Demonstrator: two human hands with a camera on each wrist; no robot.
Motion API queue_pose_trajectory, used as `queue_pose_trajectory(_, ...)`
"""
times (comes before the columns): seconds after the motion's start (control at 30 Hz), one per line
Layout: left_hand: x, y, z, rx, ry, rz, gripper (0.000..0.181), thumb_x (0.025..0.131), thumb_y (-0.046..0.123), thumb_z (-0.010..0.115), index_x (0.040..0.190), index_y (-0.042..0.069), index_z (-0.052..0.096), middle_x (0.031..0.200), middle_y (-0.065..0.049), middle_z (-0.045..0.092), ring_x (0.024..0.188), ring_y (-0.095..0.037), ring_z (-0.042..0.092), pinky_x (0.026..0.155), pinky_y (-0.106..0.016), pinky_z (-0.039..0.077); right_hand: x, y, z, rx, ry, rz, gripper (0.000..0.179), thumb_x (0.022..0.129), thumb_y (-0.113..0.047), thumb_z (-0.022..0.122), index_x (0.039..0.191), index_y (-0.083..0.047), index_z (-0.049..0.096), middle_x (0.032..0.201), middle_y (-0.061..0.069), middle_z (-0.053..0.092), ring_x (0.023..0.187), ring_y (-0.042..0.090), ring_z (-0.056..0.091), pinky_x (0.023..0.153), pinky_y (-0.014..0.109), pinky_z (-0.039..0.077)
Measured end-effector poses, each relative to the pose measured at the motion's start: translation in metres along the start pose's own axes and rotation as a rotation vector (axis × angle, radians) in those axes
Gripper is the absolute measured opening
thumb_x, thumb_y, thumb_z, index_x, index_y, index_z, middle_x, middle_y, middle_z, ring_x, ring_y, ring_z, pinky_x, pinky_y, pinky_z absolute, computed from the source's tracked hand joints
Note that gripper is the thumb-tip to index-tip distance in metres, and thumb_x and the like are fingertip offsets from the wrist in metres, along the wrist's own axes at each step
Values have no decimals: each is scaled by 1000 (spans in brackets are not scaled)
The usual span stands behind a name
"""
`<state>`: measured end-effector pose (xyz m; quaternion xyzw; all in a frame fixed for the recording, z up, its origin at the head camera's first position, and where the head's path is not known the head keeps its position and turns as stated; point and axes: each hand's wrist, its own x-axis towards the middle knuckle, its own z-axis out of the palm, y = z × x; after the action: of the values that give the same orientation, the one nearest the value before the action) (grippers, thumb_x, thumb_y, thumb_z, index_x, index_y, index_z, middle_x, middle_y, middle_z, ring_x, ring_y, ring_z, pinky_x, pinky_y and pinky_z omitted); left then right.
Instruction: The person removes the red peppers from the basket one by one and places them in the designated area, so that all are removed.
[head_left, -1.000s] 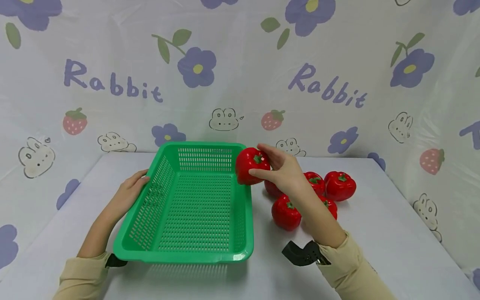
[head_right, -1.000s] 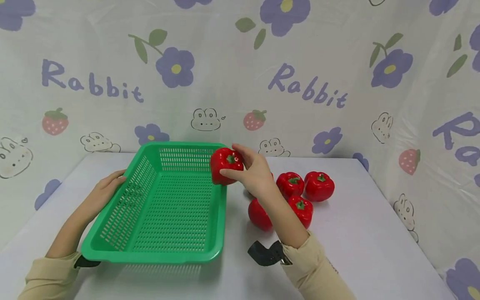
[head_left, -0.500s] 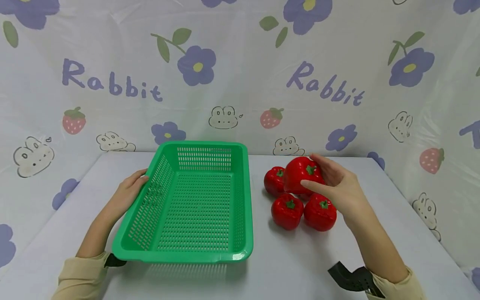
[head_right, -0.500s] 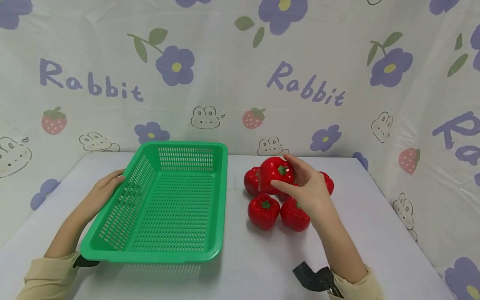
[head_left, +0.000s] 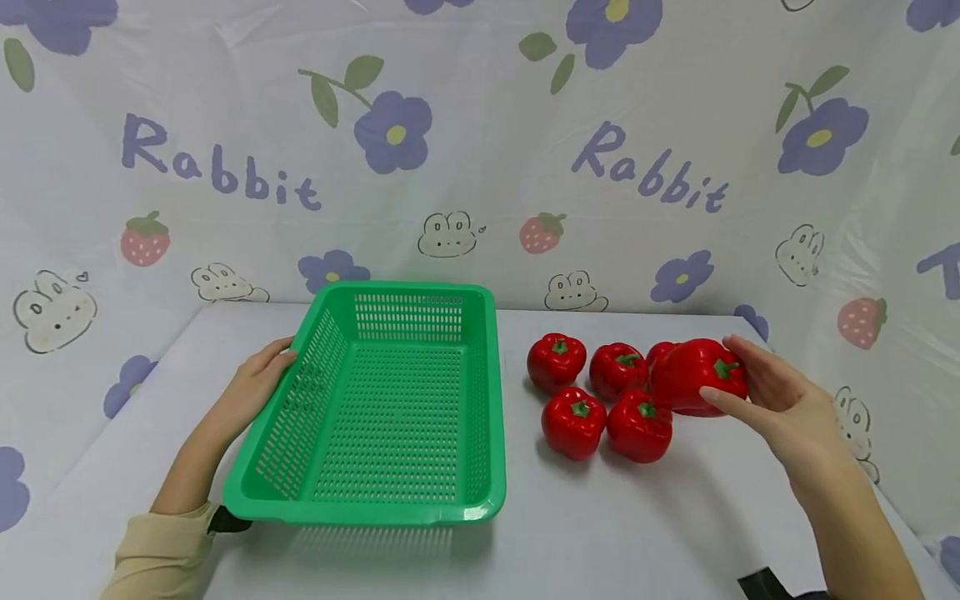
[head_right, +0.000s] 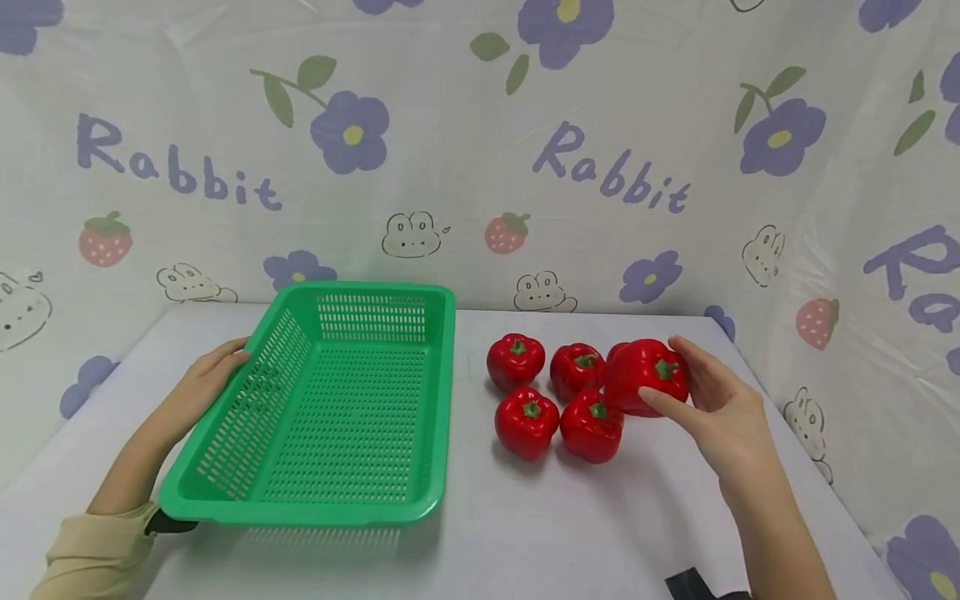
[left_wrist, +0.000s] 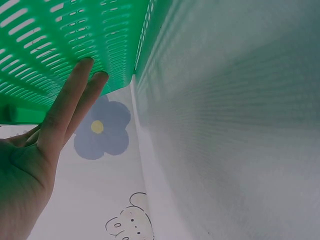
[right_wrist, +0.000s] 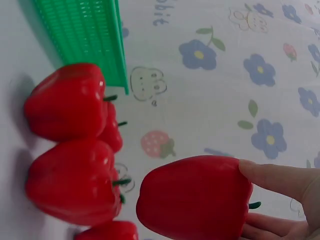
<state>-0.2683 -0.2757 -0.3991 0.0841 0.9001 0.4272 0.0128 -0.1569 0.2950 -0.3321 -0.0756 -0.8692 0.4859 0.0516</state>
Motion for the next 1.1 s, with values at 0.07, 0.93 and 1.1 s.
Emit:
queue_pose_trajectory(0.07,0,0,0,0,1,0,56,107,36,25,152,2,29,145,-29,43,120,-39,51,96,-52,42,-2,7,-4,2,5,10,80,91,-38,67,156,-27,22,163,1,23,149,26,25,87,7,45)
queue_pose_trajectory(0.93,2,-4,0,14,12,-6,56,107,38,26,152,4,31,146,-28,43,120,-39,51,96,-52,42,9,67,13,-58,-31,249,88,93,-36,66,158,-14,10,162,17,16,148,39,16,109,52,32)
queue_pose_trajectory(1.1,2,-3,0,7,11,-2,57,107,39,26,152,4,31,146,-28,43,122,-39,50,97,-53,41,10,64,14,-52,-49,227,89,93,-33,66,158,-14,8,162,20,13,148,43,12,109,58,32)
